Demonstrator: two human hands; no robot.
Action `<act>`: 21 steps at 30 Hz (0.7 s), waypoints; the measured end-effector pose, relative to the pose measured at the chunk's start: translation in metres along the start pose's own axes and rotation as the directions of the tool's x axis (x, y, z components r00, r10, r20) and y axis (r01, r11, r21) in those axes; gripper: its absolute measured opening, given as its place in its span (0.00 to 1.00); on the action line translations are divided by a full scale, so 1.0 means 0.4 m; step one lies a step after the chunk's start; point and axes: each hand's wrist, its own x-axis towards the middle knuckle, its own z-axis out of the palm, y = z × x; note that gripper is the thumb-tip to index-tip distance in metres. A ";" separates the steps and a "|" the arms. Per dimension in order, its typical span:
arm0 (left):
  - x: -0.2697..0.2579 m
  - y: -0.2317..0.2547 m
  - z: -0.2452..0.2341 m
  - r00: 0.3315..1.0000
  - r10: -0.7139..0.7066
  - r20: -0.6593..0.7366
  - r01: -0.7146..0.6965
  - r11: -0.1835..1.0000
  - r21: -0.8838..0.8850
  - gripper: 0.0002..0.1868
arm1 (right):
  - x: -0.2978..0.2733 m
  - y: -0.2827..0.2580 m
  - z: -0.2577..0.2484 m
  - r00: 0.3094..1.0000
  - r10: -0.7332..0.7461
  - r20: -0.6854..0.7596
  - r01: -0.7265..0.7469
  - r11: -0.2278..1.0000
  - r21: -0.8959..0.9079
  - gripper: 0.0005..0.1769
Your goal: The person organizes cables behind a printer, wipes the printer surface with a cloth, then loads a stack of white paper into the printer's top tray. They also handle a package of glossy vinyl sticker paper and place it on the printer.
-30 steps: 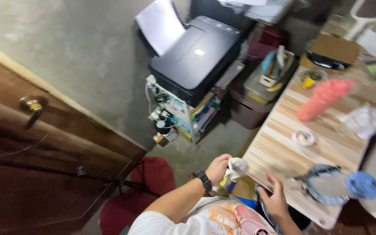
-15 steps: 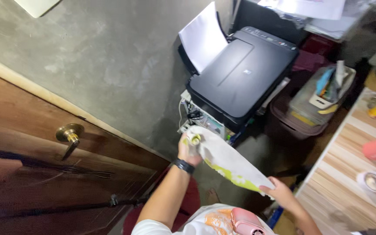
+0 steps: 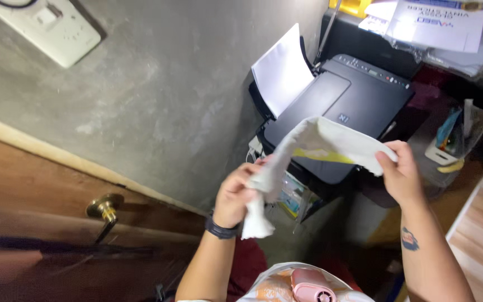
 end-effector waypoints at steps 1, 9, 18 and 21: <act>0.029 -0.008 0.005 0.997 -0.021 0.075 0.005 0.980 0.200 0.07 | 0.030 -0.011 0.017 0.997 -0.071 -0.017 0.064 0.960 -0.273 0.13; 0.211 -0.350 0.087 0.950 -0.314 -0.002 0.055 0.161 0.985 0.37 | 0.218 0.089 0.020 0.939 -0.341 -0.036 0.242 0.734 -0.635 0.47; 0.403 -0.675 0.182 0.916 -0.395 -0.071 -0.006 -0.189 0.982 0.37 | 0.472 0.222 -0.098 0.900 -0.423 0.105 0.414 0.756 -0.506 0.46; 0.500 -0.770 0.194 0.935 -0.355 0.011 -0.147 -0.360 0.921 0.36 | 0.526 0.239 -0.118 0.924 -0.367 0.104 0.372 0.808 -0.457 0.44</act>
